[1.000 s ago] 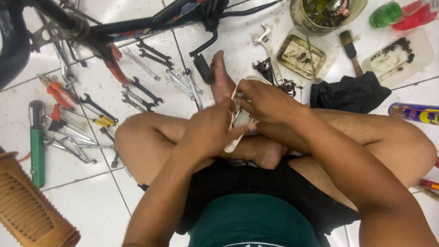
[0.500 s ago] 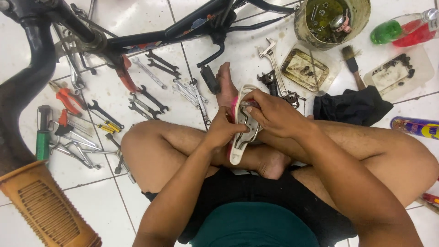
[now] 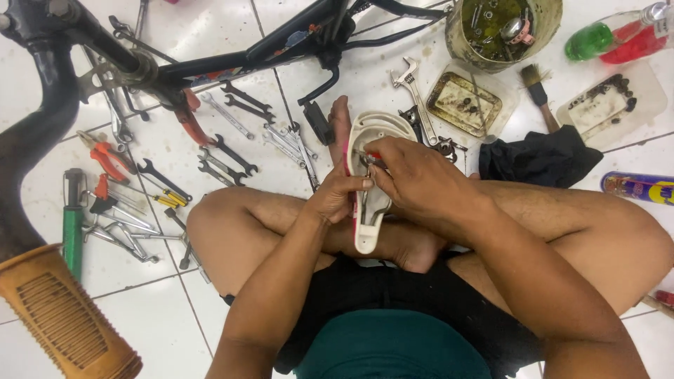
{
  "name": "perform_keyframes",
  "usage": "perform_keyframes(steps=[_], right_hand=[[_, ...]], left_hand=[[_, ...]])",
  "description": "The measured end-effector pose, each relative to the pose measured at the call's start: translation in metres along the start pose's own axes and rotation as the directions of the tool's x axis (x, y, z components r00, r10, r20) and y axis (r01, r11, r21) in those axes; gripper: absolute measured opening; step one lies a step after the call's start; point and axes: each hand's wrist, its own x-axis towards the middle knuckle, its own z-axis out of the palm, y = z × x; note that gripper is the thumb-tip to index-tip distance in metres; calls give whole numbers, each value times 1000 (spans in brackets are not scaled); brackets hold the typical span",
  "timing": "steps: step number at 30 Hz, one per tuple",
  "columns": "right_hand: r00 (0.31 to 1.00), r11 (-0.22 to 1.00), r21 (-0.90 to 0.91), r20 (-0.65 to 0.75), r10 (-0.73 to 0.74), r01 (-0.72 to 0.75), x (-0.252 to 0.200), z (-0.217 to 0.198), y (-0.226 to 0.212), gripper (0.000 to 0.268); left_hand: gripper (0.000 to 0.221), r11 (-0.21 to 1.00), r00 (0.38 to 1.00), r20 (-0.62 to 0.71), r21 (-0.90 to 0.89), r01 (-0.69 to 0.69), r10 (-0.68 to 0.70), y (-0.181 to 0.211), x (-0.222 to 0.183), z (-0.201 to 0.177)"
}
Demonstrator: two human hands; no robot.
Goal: The person is disassembling a bicycle seat by unscrewing various components using a screwdriver and a wrench while sitting on the floor.
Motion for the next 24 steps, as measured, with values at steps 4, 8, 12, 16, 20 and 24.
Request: perform_keyframes(steps=[4, 8, 12, 16, 20, 24], right_hand=[[999, 997, -63, 6, -43, 43, 0, -13, -11, 27], [999, 994, -111, 52, 5, 1, 1, 9, 3, 30], [972, 969, -88, -71, 223, -229, -1, 31, 16, 44], [975, 972, -100, -88, 205, -214, 4, 32, 13, 47], [990, 998, 18, -122, 67, -65, 5, 9, 5, 32], [982, 1000, -8, -185, -22, 20, 2, 3, 7, 27]], left_hand=[[66, 999, 998, 57, 49, -20, 17, -1, -6, 4], [64, 992, 994, 112, 121, -29, 16, -18, -2, -11], [68, 983, 991, 115, 162, -83, 65, 10, -10, 28], [64, 991, 1000, 17, 131, -24, 22, -27, -1, -8], [62, 995, 999, 1, 93, -34, 34, -19, 10, -15], [62, 978, 995, 37, 179, -103, 98, 5, 6, 13]])
